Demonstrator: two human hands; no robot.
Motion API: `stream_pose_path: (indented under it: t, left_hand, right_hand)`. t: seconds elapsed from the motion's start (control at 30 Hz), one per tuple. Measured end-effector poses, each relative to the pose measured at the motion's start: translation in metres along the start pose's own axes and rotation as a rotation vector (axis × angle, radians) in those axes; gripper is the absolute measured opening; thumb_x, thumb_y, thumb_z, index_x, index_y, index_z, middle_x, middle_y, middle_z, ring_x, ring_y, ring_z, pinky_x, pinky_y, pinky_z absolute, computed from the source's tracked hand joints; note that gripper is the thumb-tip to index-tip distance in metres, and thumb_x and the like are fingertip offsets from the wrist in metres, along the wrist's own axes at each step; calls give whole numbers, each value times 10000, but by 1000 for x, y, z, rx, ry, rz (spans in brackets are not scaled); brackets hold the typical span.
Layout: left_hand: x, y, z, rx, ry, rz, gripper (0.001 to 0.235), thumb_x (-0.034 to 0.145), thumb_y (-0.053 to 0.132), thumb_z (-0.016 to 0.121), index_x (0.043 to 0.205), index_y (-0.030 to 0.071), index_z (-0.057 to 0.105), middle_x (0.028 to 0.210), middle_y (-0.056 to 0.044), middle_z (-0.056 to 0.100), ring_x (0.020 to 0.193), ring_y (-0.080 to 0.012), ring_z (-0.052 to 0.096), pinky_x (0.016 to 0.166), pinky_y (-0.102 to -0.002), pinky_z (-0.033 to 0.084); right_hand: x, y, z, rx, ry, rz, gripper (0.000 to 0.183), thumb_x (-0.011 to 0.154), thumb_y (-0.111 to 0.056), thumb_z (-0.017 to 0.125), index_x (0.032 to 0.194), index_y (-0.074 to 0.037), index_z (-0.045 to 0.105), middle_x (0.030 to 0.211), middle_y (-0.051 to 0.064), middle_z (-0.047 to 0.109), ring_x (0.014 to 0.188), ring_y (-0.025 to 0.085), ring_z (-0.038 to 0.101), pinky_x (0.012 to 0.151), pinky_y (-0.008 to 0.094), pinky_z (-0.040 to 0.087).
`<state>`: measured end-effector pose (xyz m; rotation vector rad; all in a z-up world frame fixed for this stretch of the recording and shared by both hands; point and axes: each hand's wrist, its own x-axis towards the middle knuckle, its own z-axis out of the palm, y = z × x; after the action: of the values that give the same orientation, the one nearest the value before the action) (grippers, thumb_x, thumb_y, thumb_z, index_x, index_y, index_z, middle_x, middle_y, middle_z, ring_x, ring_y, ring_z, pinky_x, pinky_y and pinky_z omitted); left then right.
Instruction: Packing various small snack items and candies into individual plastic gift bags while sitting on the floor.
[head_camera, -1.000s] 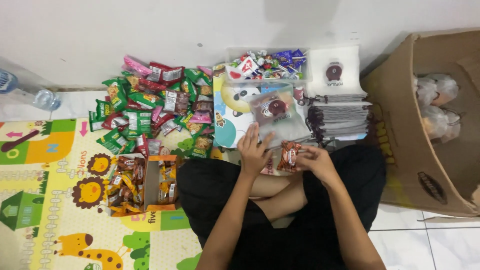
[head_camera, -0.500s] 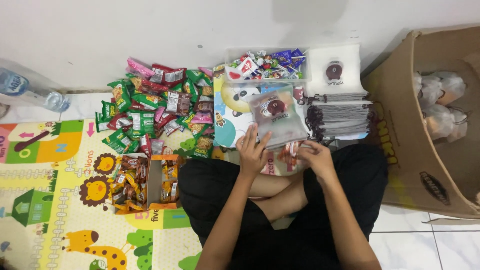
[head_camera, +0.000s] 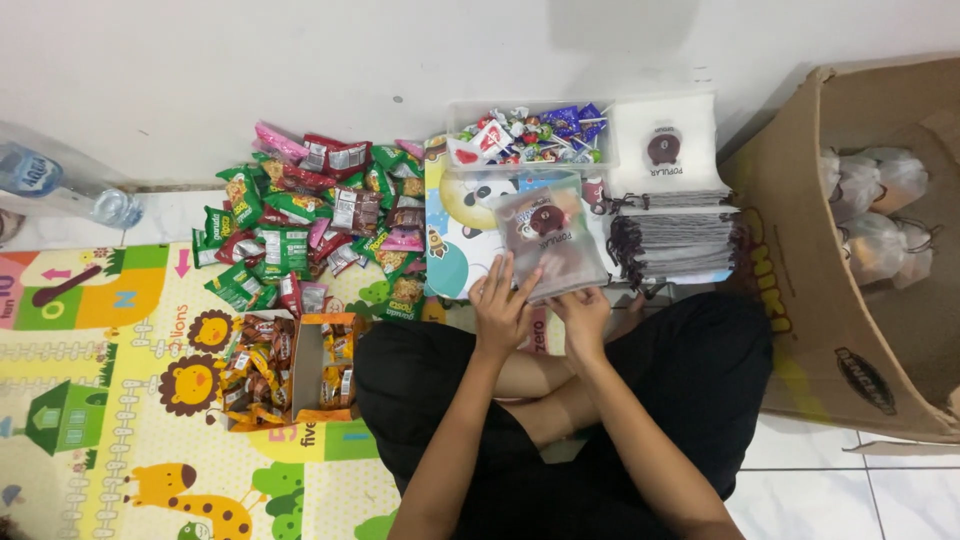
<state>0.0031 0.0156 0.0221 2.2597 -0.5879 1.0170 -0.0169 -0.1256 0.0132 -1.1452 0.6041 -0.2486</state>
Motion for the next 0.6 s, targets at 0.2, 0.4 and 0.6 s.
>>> stream_pose_path:
  t: [0.2, 0.4, 0.6]
  left_hand:
    - [0, 0, 0, 4, -8, 10, 498, 1095, 455, 264, 1405, 326, 631, 1526, -145, 536, 1426, -363, 478, 1055, -457, 245]
    - [2, 1, -2, 26, -11, 13, 449, 1083, 415, 334, 1416, 328, 623, 1522, -123, 545, 1418, -353, 489, 1056, -455, 257]
    - [3, 4, -11, -66, -15, -33, 361, 1018, 242, 531, 1343, 264, 686, 1461, -73, 612, 1346, -309, 564, 1067, -438, 312]
  right_hand:
    - [15, 10, 15, -49, 88, -30, 421, 820, -5, 783, 1207, 61, 631, 895, 227, 702, 721, 326, 743, 629, 442, 650]
    - [-41, -69, 64, -222, 35, -175, 502, 774, -8, 805, 1230, 128, 643, 1118, 373, 680, 1084, 467, 655, 867, 539, 571]
    - [-24, -47, 50, -204, -141, -23, 526, 763, 25, 819, 1247, 111, 633, 1099, 348, 692, 951, 449, 699, 761, 517, 620]
